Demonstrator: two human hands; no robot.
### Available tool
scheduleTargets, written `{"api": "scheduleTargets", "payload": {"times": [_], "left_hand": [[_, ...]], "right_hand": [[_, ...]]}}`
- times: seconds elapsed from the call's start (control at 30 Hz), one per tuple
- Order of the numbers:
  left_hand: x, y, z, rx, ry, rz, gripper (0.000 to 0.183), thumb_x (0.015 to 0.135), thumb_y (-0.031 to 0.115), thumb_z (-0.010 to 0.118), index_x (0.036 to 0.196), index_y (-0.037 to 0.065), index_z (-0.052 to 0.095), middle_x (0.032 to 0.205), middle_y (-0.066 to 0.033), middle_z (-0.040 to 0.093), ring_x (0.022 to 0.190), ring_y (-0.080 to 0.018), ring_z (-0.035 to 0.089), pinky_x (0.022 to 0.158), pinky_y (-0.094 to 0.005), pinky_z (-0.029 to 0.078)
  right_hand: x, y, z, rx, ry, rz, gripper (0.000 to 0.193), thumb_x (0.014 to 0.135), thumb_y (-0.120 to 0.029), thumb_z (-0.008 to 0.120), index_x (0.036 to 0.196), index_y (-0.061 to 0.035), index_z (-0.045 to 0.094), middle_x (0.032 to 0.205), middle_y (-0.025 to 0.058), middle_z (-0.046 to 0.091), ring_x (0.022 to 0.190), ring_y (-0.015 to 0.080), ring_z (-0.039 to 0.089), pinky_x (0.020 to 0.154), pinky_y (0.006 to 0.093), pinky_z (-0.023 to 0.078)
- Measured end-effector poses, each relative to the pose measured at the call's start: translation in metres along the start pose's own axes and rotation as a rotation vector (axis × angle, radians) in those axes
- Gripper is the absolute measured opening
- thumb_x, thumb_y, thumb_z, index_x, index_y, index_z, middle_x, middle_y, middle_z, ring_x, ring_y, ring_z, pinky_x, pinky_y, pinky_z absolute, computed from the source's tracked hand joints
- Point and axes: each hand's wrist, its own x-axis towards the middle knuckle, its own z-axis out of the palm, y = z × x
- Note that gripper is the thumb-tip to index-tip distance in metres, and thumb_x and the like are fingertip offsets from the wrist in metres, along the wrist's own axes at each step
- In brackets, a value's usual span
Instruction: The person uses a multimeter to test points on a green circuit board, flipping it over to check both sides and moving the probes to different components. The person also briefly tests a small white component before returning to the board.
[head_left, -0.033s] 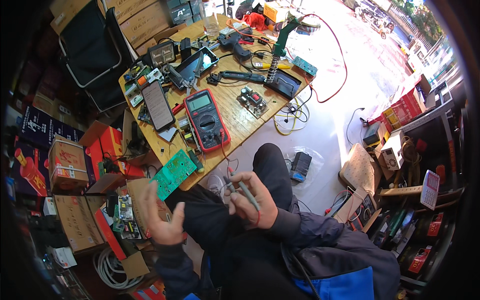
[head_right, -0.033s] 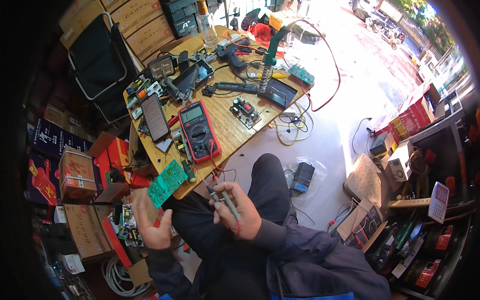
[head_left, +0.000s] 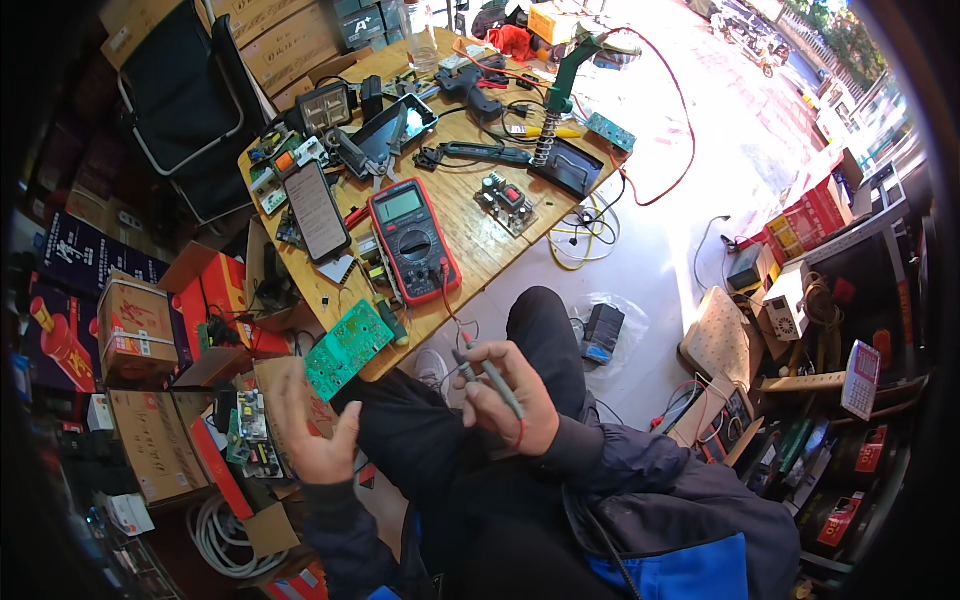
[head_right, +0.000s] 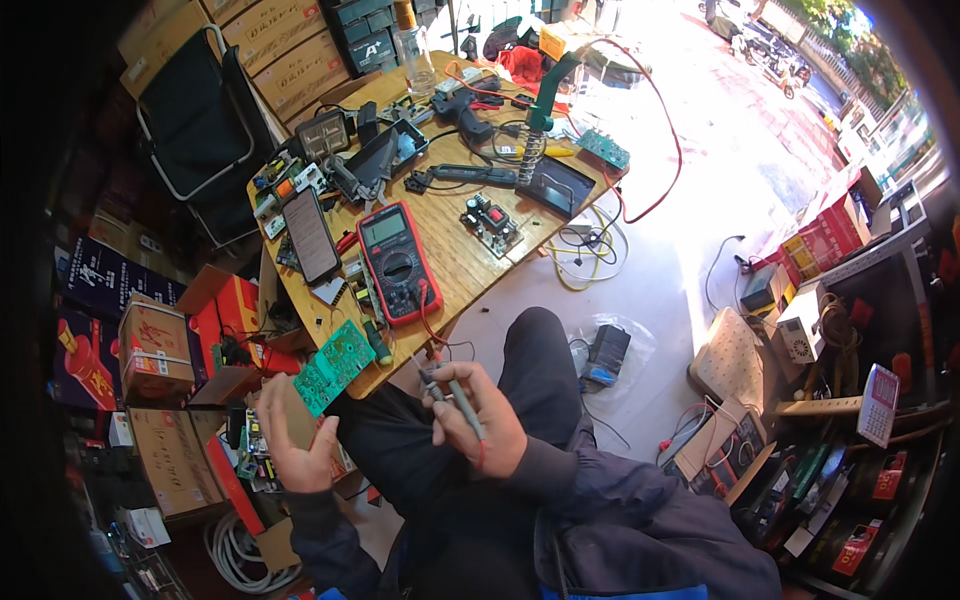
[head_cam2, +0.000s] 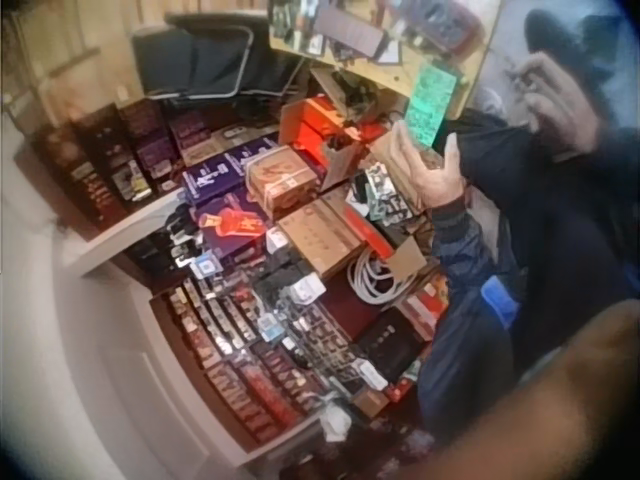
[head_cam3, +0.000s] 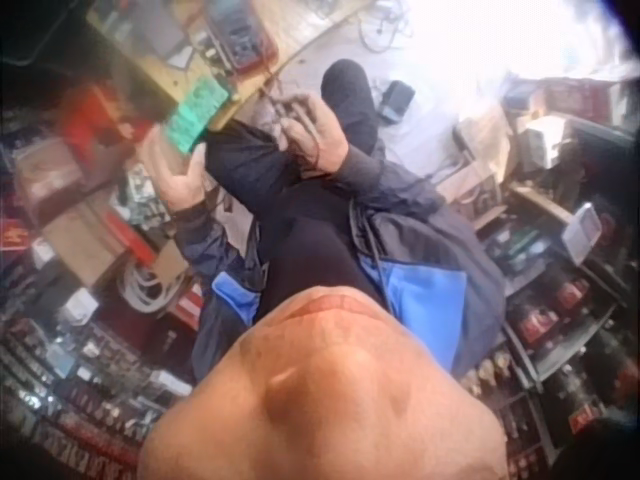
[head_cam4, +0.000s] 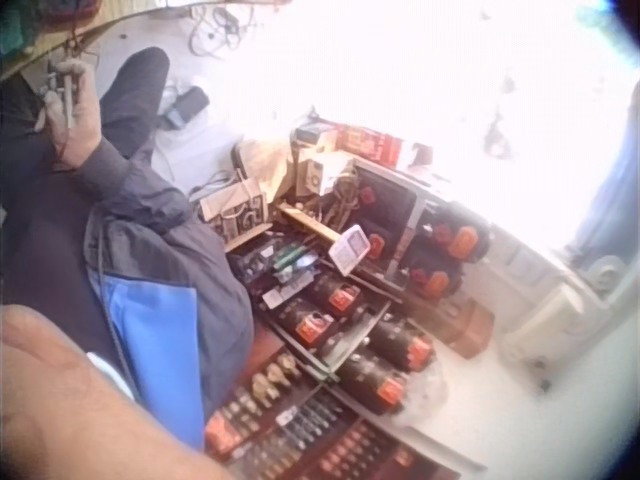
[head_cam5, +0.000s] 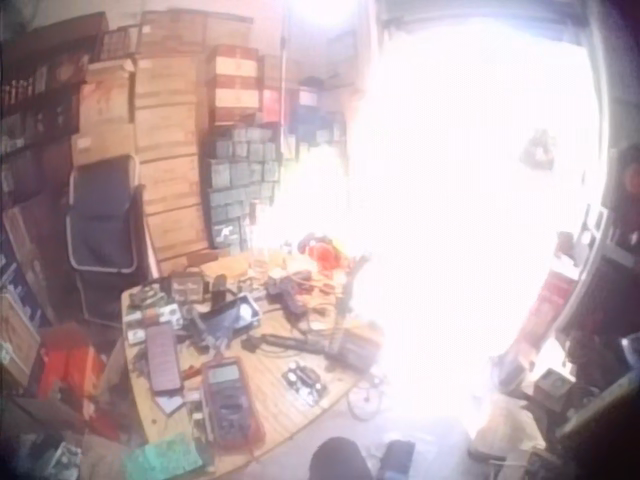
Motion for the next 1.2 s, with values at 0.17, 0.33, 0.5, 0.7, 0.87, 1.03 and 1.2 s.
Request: {"api": "scheduleTargets", "payload": {"times": [0.17,0.33,0.5,0.7,0.87,1.03,1.2], "left_hand": [[0.025,-0.059,-0.01,0.13,-0.177,-0.028,0.113,0.065,0.013,0.098,0.164,0.002,0.045,0.167,-0.0208,0.043,0.154,-0.0401,0.045,0.128,-0.0483,0.037],[0.026,-0.09,0.007,0.12,-0.232,0.036,0.114,0.067,0.021,0.1,0.165,0.002,0.045,0.165,-0.0273,0.046,0.153,-0.0454,0.046,0.125,-0.0479,0.041],[0.03,-0.087,0.016,0.027,-0.254,-0.03,0.098,0.07,0.016,0.097,0.155,-0.003,0.052,0.154,-0.0259,0.055,0.145,-0.0451,0.053,0.121,-0.0473,0.045],[0.033,-0.082,0.013,-0.038,-0.237,-0.039,0.086,0.072,0.012,0.097,0.146,-0.004,0.057,0.139,-0.0192,0.063,0.132,-0.0386,0.063,0.113,-0.043,0.05],[0.017,-0.09,0.012,-0.653,-0.226,-0.408,0.078,0.083,0.013,0.093,0.148,-0.005,0.055,0.138,-0.0161,0.066,0.125,-0.0284,0.068,0.11,-0.0391,0.053],[-0.002,-0.1,0.019,-1.412,-0.172,-0.536,0.074,0.097,0.024,0.084,0.156,-0.005,0.049,0.142,-0.0228,0.067,0.129,-0.0363,0.069,0.114,-0.0485,0.055],[-0.018,-0.095,0.041,-1.85,-0.123,-0.626,0.091,0.102,0.054,0.076,0.157,-0.012,0.045,0.144,-0.0311,0.065,0.133,-0.0438,0.067,0.116,-0.0556,0.055]], "right_hand": [[-0.001,-0.007,-0.028,-0.182,0.093,-0.034,0.04,0.107,0.002,0.059,0.145,-0.0048,0.047,0.12,0.0116,0.068,0.083,0.0115,0.066,0.071,0.0263,0.054],[0.001,-0.005,-0.045,-0.245,0.177,-0.037,0.044,0.105,0.001,0.059,0.147,-0.0061,0.047,0.121,0.0121,0.068,0.083,0.0118,0.068,0.064,0.0225,0.05],[0.006,-0.004,-0.044,-0.223,0.212,0.0,0.045,0.104,0.003,0.058,0.147,-0.0051,0.047,0.12,0.0136,0.068,0.083,0.013,0.068,0.065,0.0222,0.05],[0.012,-0.002,-0.039,-0.258,0.157,-0.021,0.044,0.104,0.004,0.057,0.146,-0.0044,0.047,0.12,0.0149,0.068,0.084,0.0134,0.068,0.068,0.0231,0.051],[0.013,-0.001,-0.037,-0.27,0.157,-0.013,0.043,0.105,0.004,0.056,0.146,-0.0043,0.047,0.12,0.0149,0.067,0.084,0.0137,0.069,0.068,0.0233,0.051],[0.015,0.0,-0.037,-0.284,0.156,0.025,0.042,0.106,0.004,0.056,0.146,-0.0042,0.047,0.118,0.0144,0.067,0.086,0.0151,0.071,0.069,0.0247,0.053],[0.014,0.002,-0.036,-0.252,0.087,0.033,0.04,0.107,0.004,0.057,0.146,-0.0038,0.048,0.116,0.0148,0.067,0.087,0.0174,0.072,0.071,0.0277,0.057]]}}
